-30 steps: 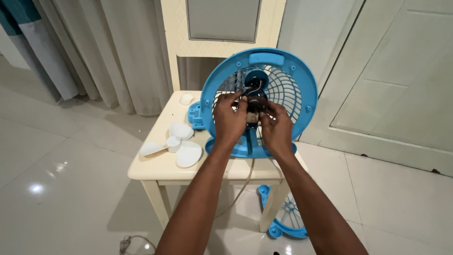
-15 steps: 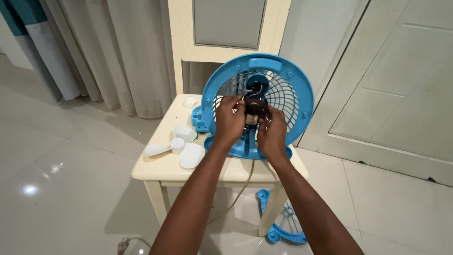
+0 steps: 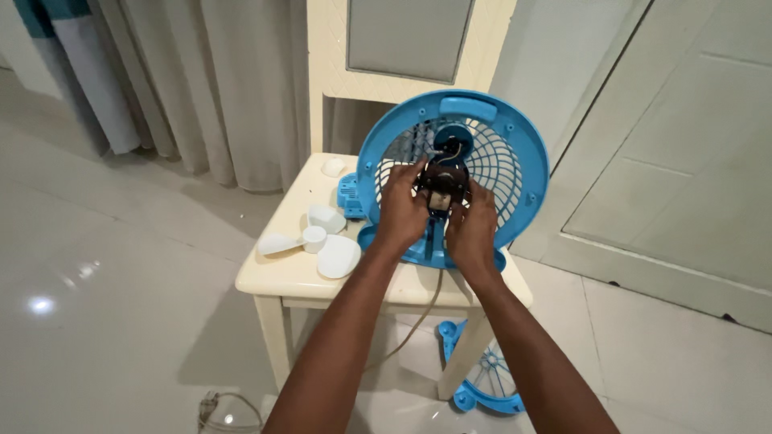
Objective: The person disassembles a small blue table fan by removing the front grille, fan blades, and motor housing. They use a screwdriver to loosen screws and separate components, placing them on a nearby table.
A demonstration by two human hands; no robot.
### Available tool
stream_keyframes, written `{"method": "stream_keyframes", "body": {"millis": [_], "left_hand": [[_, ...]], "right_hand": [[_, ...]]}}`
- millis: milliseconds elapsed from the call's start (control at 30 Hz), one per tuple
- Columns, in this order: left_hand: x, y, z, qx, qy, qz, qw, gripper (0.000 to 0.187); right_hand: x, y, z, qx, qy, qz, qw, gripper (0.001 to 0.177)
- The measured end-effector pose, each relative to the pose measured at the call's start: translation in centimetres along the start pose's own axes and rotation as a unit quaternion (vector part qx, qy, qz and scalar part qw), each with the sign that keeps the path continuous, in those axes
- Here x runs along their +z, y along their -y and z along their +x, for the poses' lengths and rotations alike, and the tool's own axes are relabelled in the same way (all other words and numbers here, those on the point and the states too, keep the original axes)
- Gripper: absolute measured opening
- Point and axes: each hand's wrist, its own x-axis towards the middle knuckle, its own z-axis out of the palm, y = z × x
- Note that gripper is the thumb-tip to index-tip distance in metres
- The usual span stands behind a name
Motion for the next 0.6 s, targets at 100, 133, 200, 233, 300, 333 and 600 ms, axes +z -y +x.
{"method": "stream_keyframes", "body": {"millis": [100, 133, 200, 233, 300, 333, 600], "left_hand": [[-0.1, -0.4, -0.4, 0.005, -0.014, 0.030, 0.999, 0.052], [-0.2, -0.5, -0.6, 0.001, -0.013, 0.038, 0.999, 0.051], [-0.3, -0.7, -1.2, 0.004, -0.010, 0.047, 0.999, 0.051], [-0.5, -0.9, -1.4, 0.012, -0.010, 0.048, 0.999, 0.051], [-0.8, -1.5, -2.0, 0.024, -0.009, 0.049, 0.998, 0.049], [-0.9, -1.9, -2.5, 0.029, -0.008, 0.048, 0.998, 0.048], [-7.6, -3.0, -6.7, 0.088, 0.011, 0.042, 0.995, 0.026]], "right_hand": [[-0.9, 1.0, -0.2, -0.052, 0.018, -0.021, 0.998, 0.066], [-1.3, 1.3, -0.3, -0.071, 0.023, -0.023, 0.997, 0.074], [-2.5, 1.6, -0.3, -0.146, 0.020, -0.132, 0.980, 0.064], [-3.2, 1.6, -0.1, -0.184, 0.019, -0.184, 0.965, 0.059], [-5.4, 1.2, 0.1, -0.247, -0.016, -0.226, 0.942, 0.054], [-6.6, 0.8, 0.0, -0.267, -0.040, -0.216, 0.938, 0.050], [-6.8, -0.3, -0.9, -0.283, 0.070, -0.186, 0.938, 0.058]]}}
